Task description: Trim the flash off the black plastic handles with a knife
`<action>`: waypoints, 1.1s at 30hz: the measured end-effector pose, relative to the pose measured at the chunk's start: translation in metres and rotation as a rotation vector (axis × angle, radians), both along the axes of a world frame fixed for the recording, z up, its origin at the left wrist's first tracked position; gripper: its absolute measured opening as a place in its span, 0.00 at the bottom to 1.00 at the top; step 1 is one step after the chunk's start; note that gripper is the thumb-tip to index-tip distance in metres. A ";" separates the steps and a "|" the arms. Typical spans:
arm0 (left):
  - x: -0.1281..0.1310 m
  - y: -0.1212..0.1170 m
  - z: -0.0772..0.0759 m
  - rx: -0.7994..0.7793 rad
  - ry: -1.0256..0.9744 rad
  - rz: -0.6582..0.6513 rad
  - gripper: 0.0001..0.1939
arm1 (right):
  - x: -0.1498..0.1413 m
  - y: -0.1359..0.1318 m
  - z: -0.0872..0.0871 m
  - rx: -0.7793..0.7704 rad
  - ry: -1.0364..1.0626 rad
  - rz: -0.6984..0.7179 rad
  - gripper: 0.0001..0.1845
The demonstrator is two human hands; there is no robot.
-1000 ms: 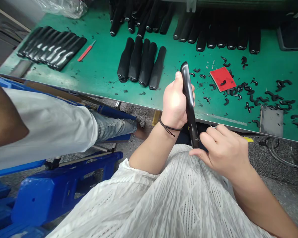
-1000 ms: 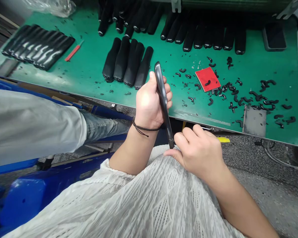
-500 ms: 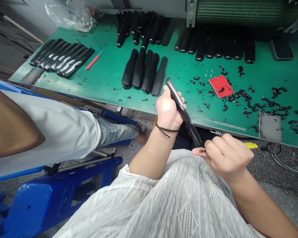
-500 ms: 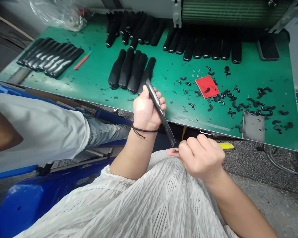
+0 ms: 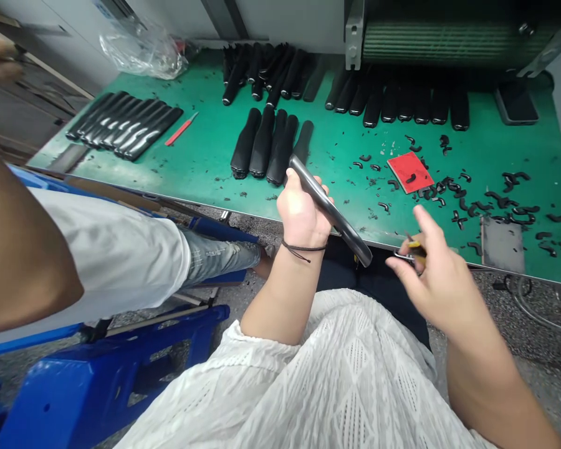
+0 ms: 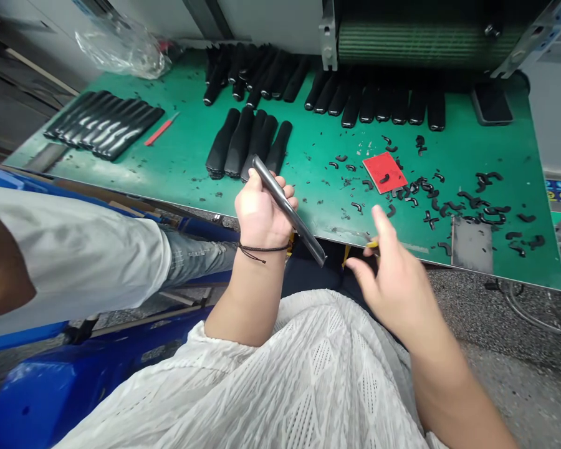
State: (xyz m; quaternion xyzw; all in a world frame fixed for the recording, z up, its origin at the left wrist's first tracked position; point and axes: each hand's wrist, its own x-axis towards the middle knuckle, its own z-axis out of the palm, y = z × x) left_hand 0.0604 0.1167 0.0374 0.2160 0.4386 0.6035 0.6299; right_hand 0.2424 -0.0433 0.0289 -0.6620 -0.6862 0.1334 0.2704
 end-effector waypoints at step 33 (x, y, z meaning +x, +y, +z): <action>-0.005 -0.061 0.019 1.354 1.082 -0.301 0.16 | -0.018 -0.008 0.054 0.283 -0.179 0.235 0.31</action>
